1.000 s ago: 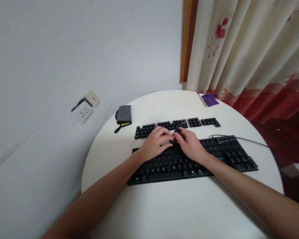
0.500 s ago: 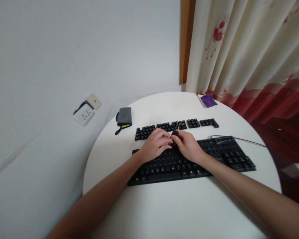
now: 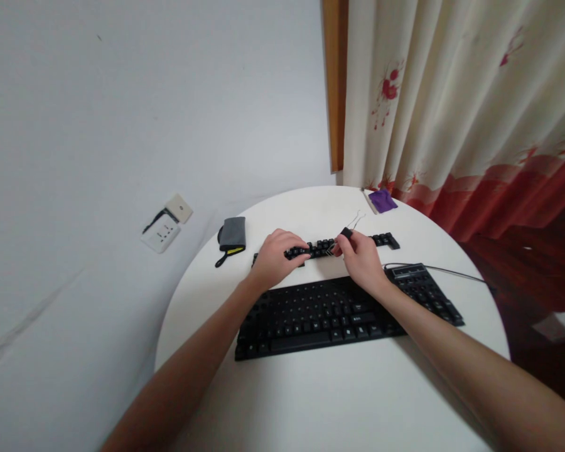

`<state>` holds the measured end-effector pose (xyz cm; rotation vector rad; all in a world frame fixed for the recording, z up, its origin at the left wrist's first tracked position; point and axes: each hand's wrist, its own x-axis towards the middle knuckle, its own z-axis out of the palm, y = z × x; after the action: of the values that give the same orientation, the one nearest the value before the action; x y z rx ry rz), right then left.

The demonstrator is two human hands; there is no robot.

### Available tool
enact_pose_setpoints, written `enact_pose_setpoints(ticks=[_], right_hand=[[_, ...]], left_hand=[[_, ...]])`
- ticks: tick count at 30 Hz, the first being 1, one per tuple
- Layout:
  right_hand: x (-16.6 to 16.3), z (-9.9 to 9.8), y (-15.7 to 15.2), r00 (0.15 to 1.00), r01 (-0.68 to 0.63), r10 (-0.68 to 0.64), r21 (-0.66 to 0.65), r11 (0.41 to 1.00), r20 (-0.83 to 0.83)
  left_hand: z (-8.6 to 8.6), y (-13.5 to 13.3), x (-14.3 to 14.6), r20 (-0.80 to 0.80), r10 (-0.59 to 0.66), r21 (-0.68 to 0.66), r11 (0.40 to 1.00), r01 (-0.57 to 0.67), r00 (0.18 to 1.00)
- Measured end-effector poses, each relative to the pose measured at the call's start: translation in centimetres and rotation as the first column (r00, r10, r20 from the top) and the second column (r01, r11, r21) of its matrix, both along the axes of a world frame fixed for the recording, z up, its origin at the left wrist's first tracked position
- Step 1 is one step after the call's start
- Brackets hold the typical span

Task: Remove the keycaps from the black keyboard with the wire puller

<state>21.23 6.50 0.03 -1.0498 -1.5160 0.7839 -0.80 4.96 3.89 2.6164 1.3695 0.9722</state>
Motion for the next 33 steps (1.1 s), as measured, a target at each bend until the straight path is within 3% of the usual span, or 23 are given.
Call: enact_pose_setpoints(ticks=[5,10,16,23,33], right_hand=[[0.2,0.0,0.2,0.999,0.033,-0.033,0.007,0.999,0.012],[0.3,0.1,0.3,0.999,0.036,-0.036,-0.001,0.999,0.023],[0.1,0.0,0.1,0.999,0.026,-0.026,0.002,1.0,0.027],[0.1,0.0,-0.1,1.0,0.01,-0.01,0.002,1.0,0.009],[0.0,-0.3,-0.2,1.0,-0.016,0.016,-0.026,1.0,0.005]], left_hand=[[-3.1,0.2,1.0,-0.168,0.076,-0.083,0.992,-0.091,0.983],[-5.3,-0.1,0.5,-0.211,0.105,-0.133,0.982,-0.135,0.972],[-5.8,0.1,0.3,-0.162,0.16,-0.127,0.975,-0.182,0.974],[-5.9,0.0,0.7,-0.138,0.34,-0.091,0.931,-0.354,0.93],[-6.1,0.2,0.6,-0.149,0.4,-0.096,0.904,-0.416,0.904]])
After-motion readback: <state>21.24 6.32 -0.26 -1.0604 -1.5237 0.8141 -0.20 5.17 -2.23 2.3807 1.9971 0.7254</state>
